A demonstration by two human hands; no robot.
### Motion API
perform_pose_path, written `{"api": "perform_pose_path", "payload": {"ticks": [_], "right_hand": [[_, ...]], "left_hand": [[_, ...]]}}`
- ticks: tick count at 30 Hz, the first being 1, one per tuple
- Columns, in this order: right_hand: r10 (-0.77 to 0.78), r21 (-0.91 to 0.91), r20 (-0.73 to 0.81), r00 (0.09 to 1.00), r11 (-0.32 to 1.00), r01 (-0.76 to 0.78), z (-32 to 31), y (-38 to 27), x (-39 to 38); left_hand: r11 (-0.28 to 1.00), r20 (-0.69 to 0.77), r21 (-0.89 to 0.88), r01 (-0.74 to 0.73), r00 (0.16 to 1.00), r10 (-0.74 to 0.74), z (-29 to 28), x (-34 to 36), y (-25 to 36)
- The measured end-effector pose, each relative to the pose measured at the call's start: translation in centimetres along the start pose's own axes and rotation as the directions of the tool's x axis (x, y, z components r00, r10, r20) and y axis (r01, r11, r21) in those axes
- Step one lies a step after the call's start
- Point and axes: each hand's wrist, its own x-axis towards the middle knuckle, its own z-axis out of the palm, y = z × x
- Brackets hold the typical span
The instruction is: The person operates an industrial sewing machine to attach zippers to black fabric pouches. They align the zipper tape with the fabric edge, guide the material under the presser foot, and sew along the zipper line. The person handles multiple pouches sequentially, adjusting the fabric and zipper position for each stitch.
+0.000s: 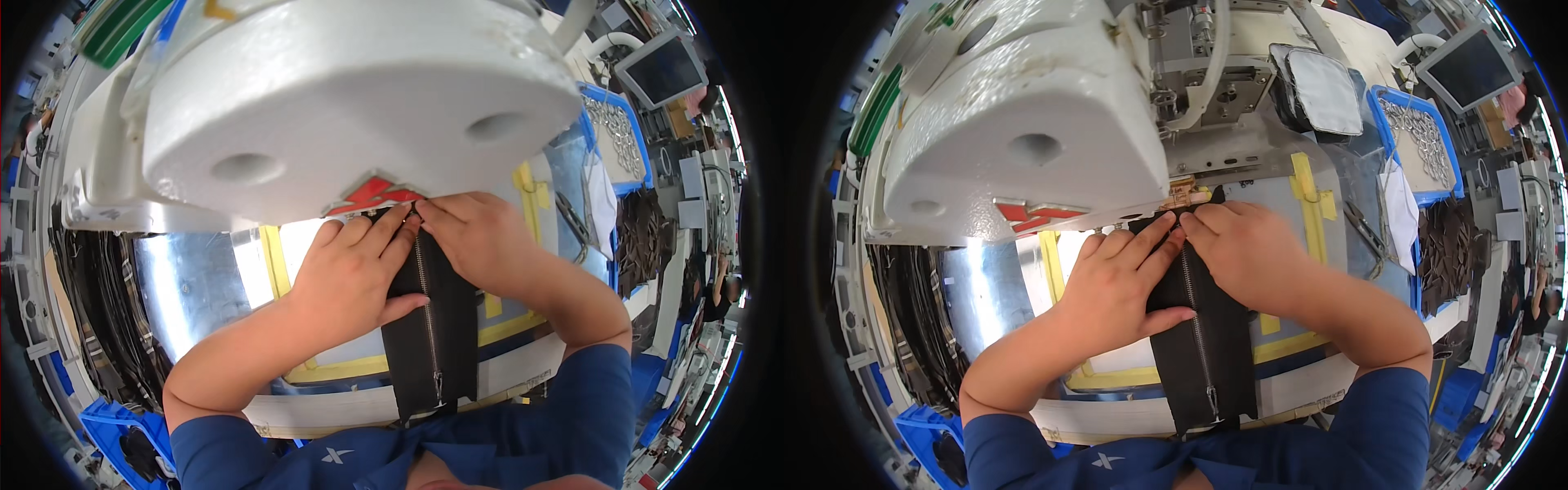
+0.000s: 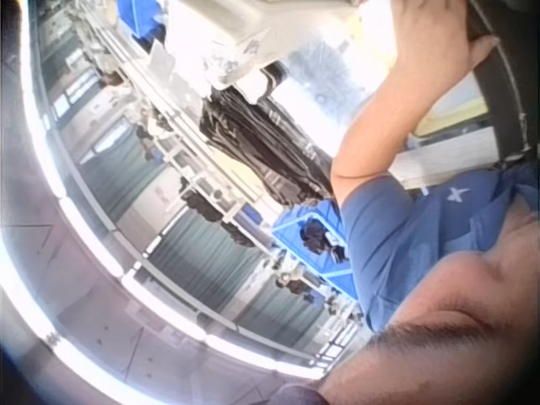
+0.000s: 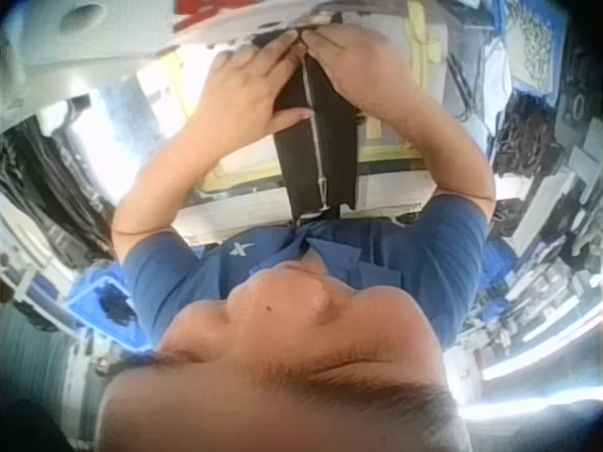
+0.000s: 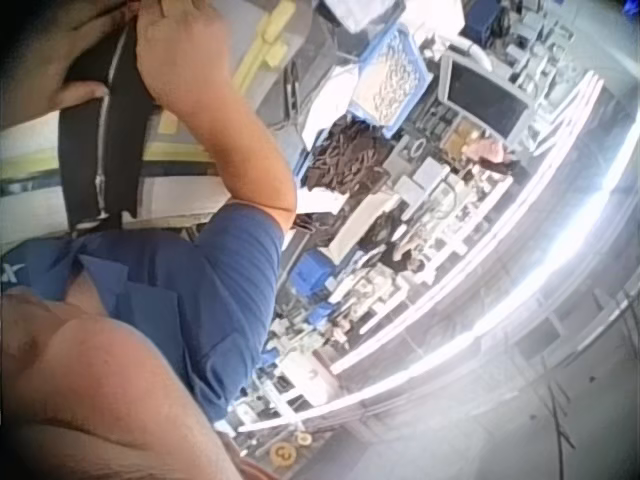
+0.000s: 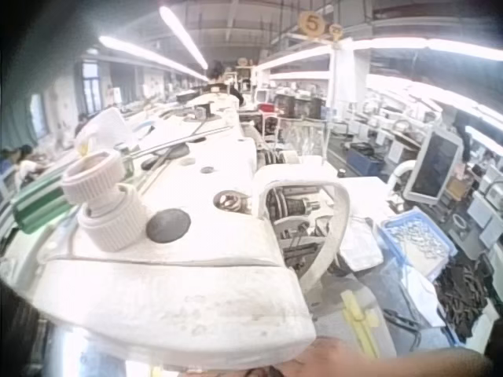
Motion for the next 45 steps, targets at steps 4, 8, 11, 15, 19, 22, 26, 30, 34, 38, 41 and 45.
{"api": "perform_pose_path", "payload": {"ticks": [4,8,11,15,19,22,26,30,34,38,41,45], "right_hand": [[-0.022,-0.028,0.017,1.0,0.999,0.022,-0.2,-0.2,-0.1],[-0.008,-0.051,0.029,1.0,0.999,0.01,-0.2,0.0,0.5],[0.0,-0.051,0.028,1.0,0.999,0.002,-0.2,0.1,0.6],[0.006,-0.045,0.022,1.0,0.999,-0.005,-0.3,0.2,0.9],[0.027,-0.007,0.047,0.999,1.0,-0.027,-0.5,0.2,1.1],[0.041,0.008,0.054,0.998,0.999,-0.041,-0.5,0.5,1.3],[0.046,0.005,0.026,0.999,0.999,-0.046,-0.2,0.3,1.3],[0.049,0.018,-0.018,0.999,0.999,-0.049,0.0,0.2,1.2],[0.08,0.002,-0.005,0.997,0.997,-0.08,0.0,-0.3,1.2],[0.085,-0.025,-0.053,0.995,0.996,-0.086,0.9,-1.1,2.3],[0.11,-0.062,0.013,0.994,0.992,-0.109,1.3,-2.0,4.1],[0.157,-0.057,0.036,0.987,0.986,-0.155,1.7,-2.3,4.3]], "left_hand": [[1.0,-0.006,-0.024,0.0,1.0,0.0,0.0,0.2,-0.2],[0.991,-0.014,-0.133,0.026,1.0,-0.028,0.0,0.3,-0.5],[0.979,-0.035,-0.201,0.031,0.999,-0.039,0.1,0.3,-0.8],[0.986,-0.054,-0.166,0.022,0.998,-0.031,0.3,0.1,-0.8],[0.978,-0.057,-0.208,0.03,0.997,-0.042,0.5,-0.1,-1.1],[0.963,-0.028,-0.266,0.036,0.999,-0.045,0.1,0.2,-1.5],[0.969,-0.047,-0.246,0.018,0.998,-0.031,0.1,-0.1,-1.5],[0.969,-0.06,-0.246,0.014,0.998,-0.03,0.1,0.0,-1.5],[0.975,-0.063,-0.22,0.024,0.997,-0.038,0.1,-0.1,-1.3],[0.989,-0.034,-0.11,0.102,0.994,-0.106,-0.9,-0.3,-1.0],[0.988,-0.038,-0.069,0.137,0.989,-0.14,-1.1,-1.1,-1.6],[0.984,-0.009,-0.028,0.173,0.985,-0.174,-1.5,-1.1,-1.5]]}}
